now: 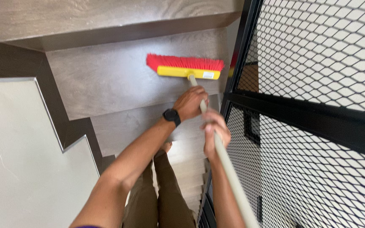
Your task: The person sweeps wooden stairs step by step from top to bottom using a broom.
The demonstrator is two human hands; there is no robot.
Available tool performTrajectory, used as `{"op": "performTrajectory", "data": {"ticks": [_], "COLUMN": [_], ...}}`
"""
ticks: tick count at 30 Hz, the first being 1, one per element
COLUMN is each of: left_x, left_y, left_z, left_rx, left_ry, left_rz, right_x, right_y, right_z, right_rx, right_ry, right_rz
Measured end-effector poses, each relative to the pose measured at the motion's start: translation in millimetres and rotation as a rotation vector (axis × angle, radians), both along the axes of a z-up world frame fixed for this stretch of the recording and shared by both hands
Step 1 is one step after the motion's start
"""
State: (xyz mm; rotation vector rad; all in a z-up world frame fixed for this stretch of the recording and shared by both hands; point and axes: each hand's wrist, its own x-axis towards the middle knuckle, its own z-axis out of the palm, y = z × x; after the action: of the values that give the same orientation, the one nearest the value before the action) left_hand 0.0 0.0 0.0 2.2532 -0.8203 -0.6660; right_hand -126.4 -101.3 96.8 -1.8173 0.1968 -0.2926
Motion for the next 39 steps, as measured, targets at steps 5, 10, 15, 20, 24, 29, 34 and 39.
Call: {"op": "performTrajectory", "data": {"ticks": [5, 10, 15, 20, 24, 29, 34, 39], "left_x": [33.5, 66.1, 3.8, -85.9, -142.8, -189.8, -210.8, -196.6], "left_y": [-22.2, -63.7, -59.2, 3.9, 31.7, 48.5, 70.2, 75.8], "left_z": [-19.6, -60.1, -89.3, -37.4, 14.1, 33.0, 17.7, 33.5], "left_rx": [-0.335, -0.424, -0.349, -0.396, -0.304, -0.272, -0.224, -0.226], "left_ry": [-0.035, -0.111, -0.068, 0.014, 0.053, 0.127, 0.017, 0.006], "left_rz": [0.201, 0.24, 0.223, 0.1, 0.154, 0.262, 0.216, 0.261], "right_x": [37.1, 51.3, -1.1, -69.5, -116.5, -173.3, -215.3, -128.0], "right_y": [-3.4, -20.9, -20.8, 14.5, 39.7, 90.3, 143.0, 78.1], "right_z": [46.3, 18.5, 0.6, 52.5, 105.7, 148.6, 222.6, 154.4], "right_rx": [-0.13, -0.175, -0.181, -0.096, -0.059, 0.45, 0.021, -1.142], "right_ry": [0.001, -0.03, 0.231, 0.37, 0.423, 0.772, 0.931, 0.666], "right_rz": [-0.045, -0.09, -0.189, -0.227, -0.168, -0.515, -0.044, 0.37]}}
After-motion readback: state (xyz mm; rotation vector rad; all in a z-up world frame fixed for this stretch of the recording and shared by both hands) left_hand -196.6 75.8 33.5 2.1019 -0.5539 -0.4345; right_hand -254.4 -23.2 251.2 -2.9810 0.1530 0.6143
